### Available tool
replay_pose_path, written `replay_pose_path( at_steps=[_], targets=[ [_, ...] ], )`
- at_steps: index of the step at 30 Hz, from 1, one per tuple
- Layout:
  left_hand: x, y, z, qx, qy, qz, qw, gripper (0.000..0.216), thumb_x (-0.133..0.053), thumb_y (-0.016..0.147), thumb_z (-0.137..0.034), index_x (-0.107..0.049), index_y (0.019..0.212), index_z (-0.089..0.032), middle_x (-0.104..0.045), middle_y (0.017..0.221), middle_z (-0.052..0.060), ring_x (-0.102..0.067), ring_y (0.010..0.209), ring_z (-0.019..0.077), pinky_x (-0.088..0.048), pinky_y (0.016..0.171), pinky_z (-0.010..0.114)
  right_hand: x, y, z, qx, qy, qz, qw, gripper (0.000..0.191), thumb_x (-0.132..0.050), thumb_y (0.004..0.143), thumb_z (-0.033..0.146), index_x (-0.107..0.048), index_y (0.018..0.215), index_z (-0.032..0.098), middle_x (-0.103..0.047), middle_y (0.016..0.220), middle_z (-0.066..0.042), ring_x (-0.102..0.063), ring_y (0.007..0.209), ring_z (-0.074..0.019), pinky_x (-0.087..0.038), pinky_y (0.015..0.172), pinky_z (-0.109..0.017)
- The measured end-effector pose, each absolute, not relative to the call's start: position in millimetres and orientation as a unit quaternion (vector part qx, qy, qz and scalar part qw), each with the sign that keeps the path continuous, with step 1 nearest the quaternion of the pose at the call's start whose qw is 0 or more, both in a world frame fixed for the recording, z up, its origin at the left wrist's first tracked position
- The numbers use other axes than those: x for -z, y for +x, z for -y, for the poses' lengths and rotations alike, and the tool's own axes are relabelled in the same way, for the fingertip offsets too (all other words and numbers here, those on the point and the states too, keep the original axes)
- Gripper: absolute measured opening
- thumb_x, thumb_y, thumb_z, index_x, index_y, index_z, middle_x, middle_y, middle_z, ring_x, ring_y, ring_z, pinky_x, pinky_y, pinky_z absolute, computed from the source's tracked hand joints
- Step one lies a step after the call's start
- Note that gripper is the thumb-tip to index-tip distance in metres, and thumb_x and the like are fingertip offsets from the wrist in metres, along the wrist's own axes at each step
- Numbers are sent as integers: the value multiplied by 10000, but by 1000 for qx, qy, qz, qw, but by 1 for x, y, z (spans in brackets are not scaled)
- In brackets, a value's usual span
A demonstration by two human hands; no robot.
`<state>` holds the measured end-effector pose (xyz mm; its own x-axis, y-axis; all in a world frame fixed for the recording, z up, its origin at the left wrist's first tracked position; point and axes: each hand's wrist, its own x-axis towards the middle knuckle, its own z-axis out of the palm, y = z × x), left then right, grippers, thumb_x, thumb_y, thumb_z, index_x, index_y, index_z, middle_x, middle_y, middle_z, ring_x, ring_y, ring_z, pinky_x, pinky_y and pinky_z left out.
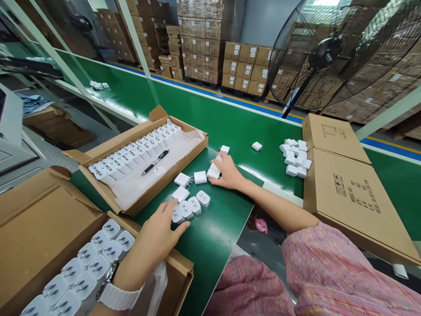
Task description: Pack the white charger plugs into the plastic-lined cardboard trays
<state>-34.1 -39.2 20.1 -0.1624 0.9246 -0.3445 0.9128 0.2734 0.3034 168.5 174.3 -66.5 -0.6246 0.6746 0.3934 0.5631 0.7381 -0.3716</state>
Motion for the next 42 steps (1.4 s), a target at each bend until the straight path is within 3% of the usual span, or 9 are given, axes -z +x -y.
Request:
replay_pose_path(
  at_steps=[4,10,16,18,21,26,33,38,42],
  targets=[
    [-26,-37,40,-5,617,-757,215,448,-553,932,-373,-465,1336,-201,-543,1375,111,-636,1074,282,-452,780,337,71,168,-143,-85,-319,902,277,525,-698,767,348,-527,1243,210,-261,1487,-178,-265,1397,-387,-287,1108,-586],
    [-19,-34,39,7,645,-739,196,418,-551,932,-366,-492,1317,-217,-579,1310,98,-656,987,293,-421,691,344,29,189,-117,-224,-294,894,254,587,-622,863,341,-414,1398,218,-502,1275,-133,-545,1146,-265,-467,972,-429],
    [-17,-34,34,-23,648,-733,207,380,-487,963,-327,-507,1327,-218,-604,1283,97,-642,1056,294,-426,733,340,-8,178,-123,-196,-338,920,36,359,-675,771,355,-664,1094,199,-649,1052,-83,-626,907,-250,-475,764,-342],
    [-18,-34,33,-26,647,-733,210,375,-495,960,-319,-518,1320,-216,-610,1278,97,-638,1072,296,-428,749,340,-10,167,-129,-182,-337,923,-29,267,-675,760,367,-693,955,185,-646,925,-79,-622,834,-244,-452,697,-320],
    [-18,-34,34,-28,645,-735,210,380,-508,952,-315,-524,1319,-216,-613,1278,101,-641,1073,296,-431,753,337,-9,155,-135,-166,-322,929,-74,308,-689,750,419,-685,907,154,-604,936,-102,-592,743,-216,-429,624,-307],
    [-18,-34,36,-35,641,-737,214,399,-501,954,-318,-509,1342,-230,-619,1261,101,-654,1037,286,-437,741,332,-5,159,-143,-232,-189,953,-38,635,-797,689,404,-592,1246,176,-554,1153,-100,-580,859,-200,-477,700,-295],
    [-18,-34,35,-30,642,-736,212,393,-494,955,-317,-515,1336,-223,-617,1254,104,-639,1074,287,-435,741,332,15,172,-150,-286,-118,949,59,435,-529,961,483,-609,1281,199,-588,1196,-113,-585,1014,-211,-484,853,-330],
    [-16,-33,37,-3,644,-743,183,432,-527,934,-373,-490,1346,-247,-622,1217,87,-653,975,274,-420,686,333,39,184,-135,-183,-169,964,91,607,-576,910,542,-495,1426,233,-477,1365,-155,-583,1064,-261,-503,834,-380],
    [-16,-34,38,4,652,-739,169,512,-555,915,-424,-445,1386,-256,-597,1215,96,-635,1009,272,-435,705,323,39,191,-127,-157,-200,963,87,454,-564,918,454,-603,1302,215,-536,1228,-138,-605,870,-207,-501,757,-347]
  ],
)
